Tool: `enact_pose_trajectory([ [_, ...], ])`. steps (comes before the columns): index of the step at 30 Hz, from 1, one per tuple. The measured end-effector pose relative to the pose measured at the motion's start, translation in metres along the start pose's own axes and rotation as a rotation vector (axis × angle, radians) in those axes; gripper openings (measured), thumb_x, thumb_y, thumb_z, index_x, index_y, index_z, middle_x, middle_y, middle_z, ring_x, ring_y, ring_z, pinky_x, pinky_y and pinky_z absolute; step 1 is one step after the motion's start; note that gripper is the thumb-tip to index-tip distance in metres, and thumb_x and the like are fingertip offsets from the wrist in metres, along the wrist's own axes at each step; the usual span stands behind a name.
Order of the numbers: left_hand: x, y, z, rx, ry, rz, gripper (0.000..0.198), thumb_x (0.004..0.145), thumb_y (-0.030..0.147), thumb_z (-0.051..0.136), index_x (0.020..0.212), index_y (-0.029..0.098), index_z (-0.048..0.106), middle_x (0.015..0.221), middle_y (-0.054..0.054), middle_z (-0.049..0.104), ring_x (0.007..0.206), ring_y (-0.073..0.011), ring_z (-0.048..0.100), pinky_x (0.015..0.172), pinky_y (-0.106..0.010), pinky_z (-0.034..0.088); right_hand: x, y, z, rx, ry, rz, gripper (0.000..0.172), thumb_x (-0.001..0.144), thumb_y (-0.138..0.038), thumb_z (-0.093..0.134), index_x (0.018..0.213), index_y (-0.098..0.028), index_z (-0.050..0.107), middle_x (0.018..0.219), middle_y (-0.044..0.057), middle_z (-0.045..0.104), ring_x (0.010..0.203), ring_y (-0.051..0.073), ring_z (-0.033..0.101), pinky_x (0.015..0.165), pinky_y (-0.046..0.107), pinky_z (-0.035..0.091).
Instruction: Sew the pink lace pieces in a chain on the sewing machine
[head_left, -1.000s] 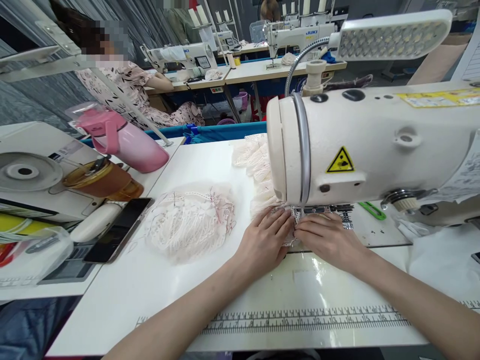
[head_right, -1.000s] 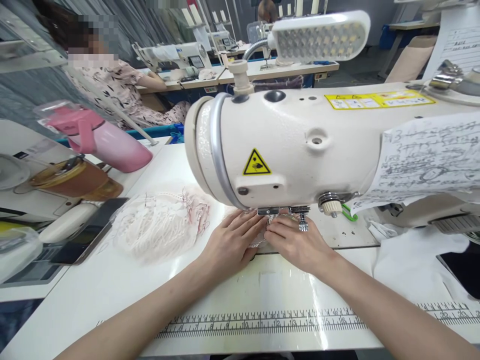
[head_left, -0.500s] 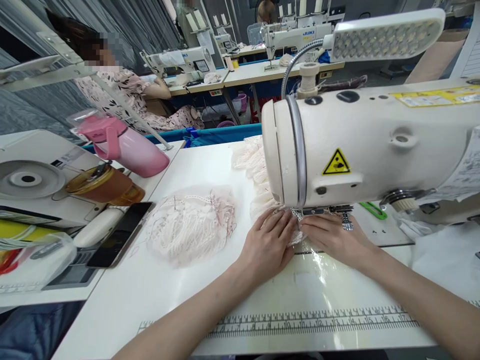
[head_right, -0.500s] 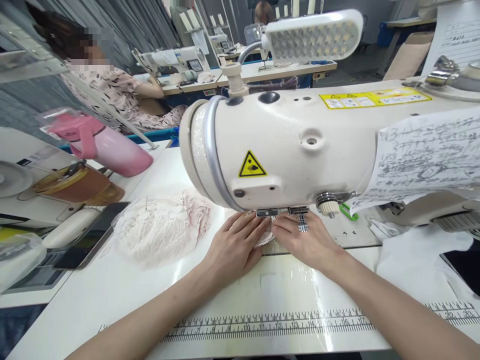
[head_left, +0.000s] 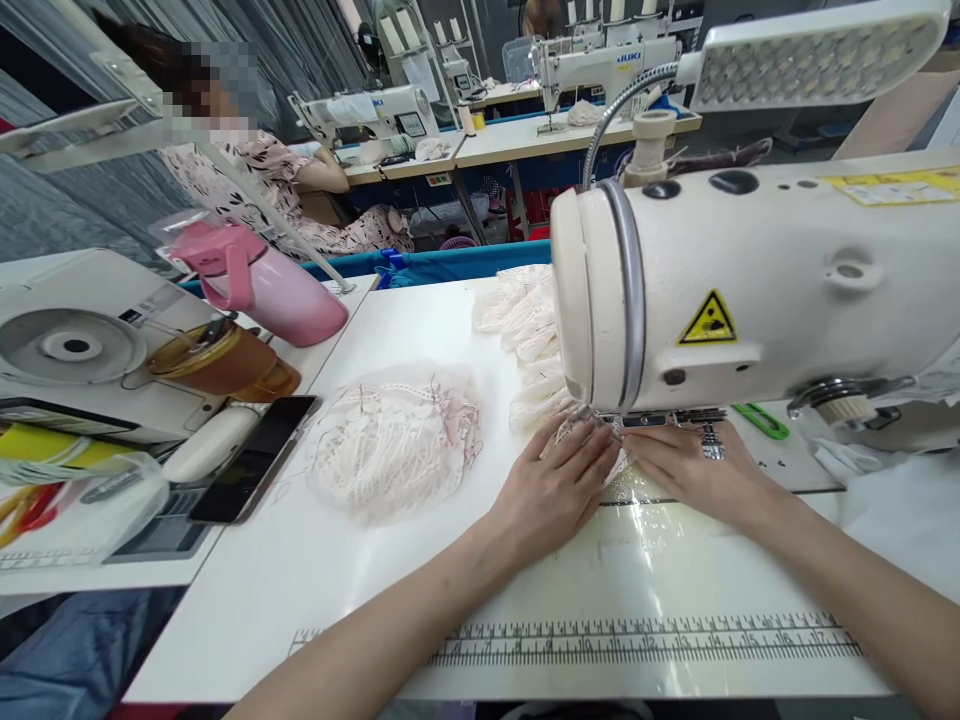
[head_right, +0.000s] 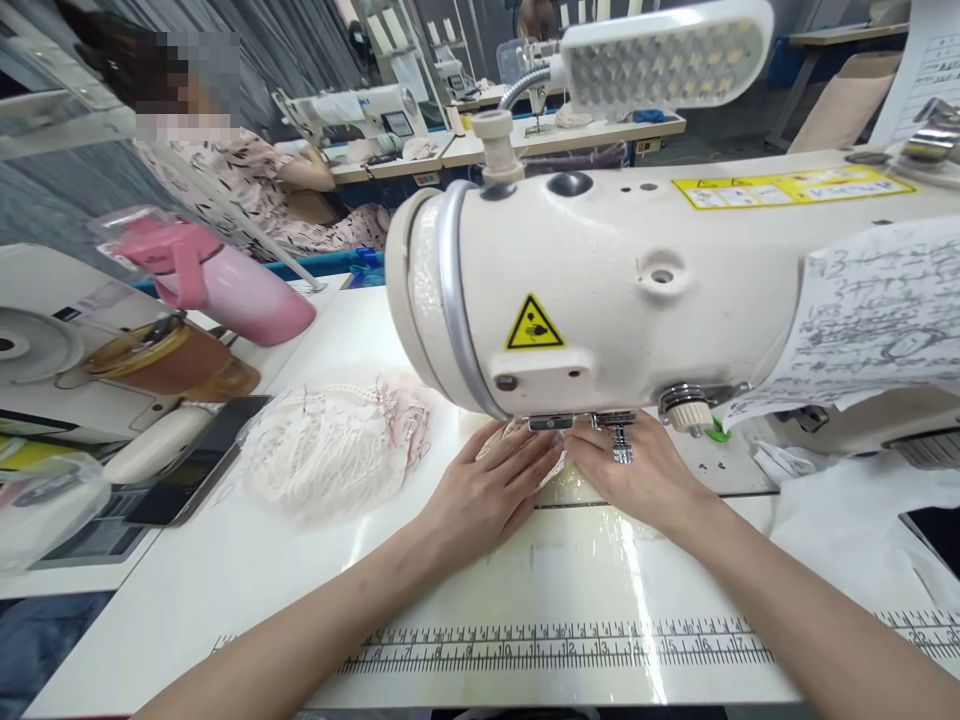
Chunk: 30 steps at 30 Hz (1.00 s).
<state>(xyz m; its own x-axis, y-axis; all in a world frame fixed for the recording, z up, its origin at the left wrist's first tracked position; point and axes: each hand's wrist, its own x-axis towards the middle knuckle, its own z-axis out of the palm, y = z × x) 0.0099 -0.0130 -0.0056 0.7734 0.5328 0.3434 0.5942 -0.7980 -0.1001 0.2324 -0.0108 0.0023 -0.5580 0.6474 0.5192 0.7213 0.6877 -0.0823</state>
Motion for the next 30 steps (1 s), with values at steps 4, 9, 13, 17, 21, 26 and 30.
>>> enact_pose_trajectory([
  [4, -0.002, -0.004, 0.002, -0.037, 0.002, 0.062, 0.037, 0.095, 0.021, 0.043, 0.129, 0.012, 0.053, 0.132, -0.007, 0.057, 0.124, -0.0206, 0.053, 0.114, -0.044, 0.031, 0.003, -0.001, 0.001, -0.091, -0.031, -0.083, 0.039, 0.088, -0.002, 0.038, 0.097, -0.026, 0.067, 0.091, -0.001, 0.071, 0.079, 0.016, 0.062, 0.068, 0.032, 0.045],
  [9, -0.005, -0.013, -0.002, -0.076, -0.025, 0.065, 0.037, 0.095, 0.021, 0.040, 0.127, 0.011, 0.055, 0.132, -0.008, 0.058, 0.125, -0.0208, 0.052, 0.114, -0.043, 0.031, 0.003, -0.009, 0.006, -0.269, 0.009, -0.155, 0.031, 0.087, -0.001, 0.043, 0.098, -0.020, 0.065, 0.098, 0.000, 0.072, 0.083, 0.013, 0.061, 0.066, 0.030, 0.039],
  [13, -0.005, -0.021, -0.008, -0.089, -0.059, 0.079, 0.038, 0.095, 0.020, 0.037, 0.126, 0.012, 0.056, 0.132, -0.007, 0.057, 0.125, -0.0213, 0.052, 0.116, -0.044, 0.029, 0.000, -0.014, 0.014, -0.221, -0.002, -0.192, 0.028, 0.089, -0.003, 0.044, 0.102, -0.018, 0.064, 0.100, 0.002, 0.071, 0.095, 0.014, 0.060, 0.085, 0.031, 0.043],
  [17, -0.005, -0.024, -0.007, -0.080, -0.046, 0.071, 0.037, 0.095, 0.019, 0.037, 0.124, 0.011, 0.058, 0.131, -0.008, 0.058, 0.125, -0.0221, 0.052, 0.117, -0.044, 0.027, 0.001, -0.016, 0.019, -0.181, 0.049, -0.256, 0.023, 0.086, -0.003, 0.050, 0.097, -0.016, 0.066, 0.094, 0.003, 0.072, 0.097, 0.015, 0.062, 0.091, 0.033, 0.045],
  [21, -0.006, -0.024, -0.004, -0.054, -0.054, 0.057, 0.039, 0.094, 0.018, 0.037, 0.127, 0.013, 0.056, 0.132, -0.008, 0.058, 0.126, -0.0220, 0.051, 0.115, -0.044, 0.030, 0.003, -0.016, 0.020, -0.171, 0.037, -0.239, 0.024, 0.086, -0.002, 0.050, 0.095, -0.018, 0.066, 0.095, 0.002, 0.072, 0.096, 0.015, 0.062, 0.088, 0.031, 0.047],
  [26, -0.004, -0.022, -0.004, -0.014, -0.039, 0.039, 0.039, 0.094, 0.019, 0.036, 0.126, 0.009, 0.056, 0.130, -0.011, 0.059, 0.123, -0.0237, 0.054, 0.113, -0.045, 0.033, 0.003, -0.015, 0.020, -0.150, 0.014, -0.210, 0.023, 0.087, -0.003, 0.049, 0.097, -0.017, 0.065, 0.097, 0.000, 0.072, 0.096, 0.013, 0.062, 0.087, 0.029, 0.047],
  [30, -0.003, -0.018, -0.002, 0.012, -0.037, 0.012, 0.038, 0.095, 0.019, 0.037, 0.125, 0.009, 0.057, 0.130, -0.013, 0.059, 0.122, -0.0251, 0.055, 0.112, -0.047, 0.034, 0.000, -0.014, 0.020, -0.131, 0.025, -0.197, 0.023, 0.085, -0.002, 0.051, 0.098, -0.016, 0.064, 0.100, 0.000, 0.072, 0.100, 0.013, 0.062, 0.084, 0.029, 0.044],
])
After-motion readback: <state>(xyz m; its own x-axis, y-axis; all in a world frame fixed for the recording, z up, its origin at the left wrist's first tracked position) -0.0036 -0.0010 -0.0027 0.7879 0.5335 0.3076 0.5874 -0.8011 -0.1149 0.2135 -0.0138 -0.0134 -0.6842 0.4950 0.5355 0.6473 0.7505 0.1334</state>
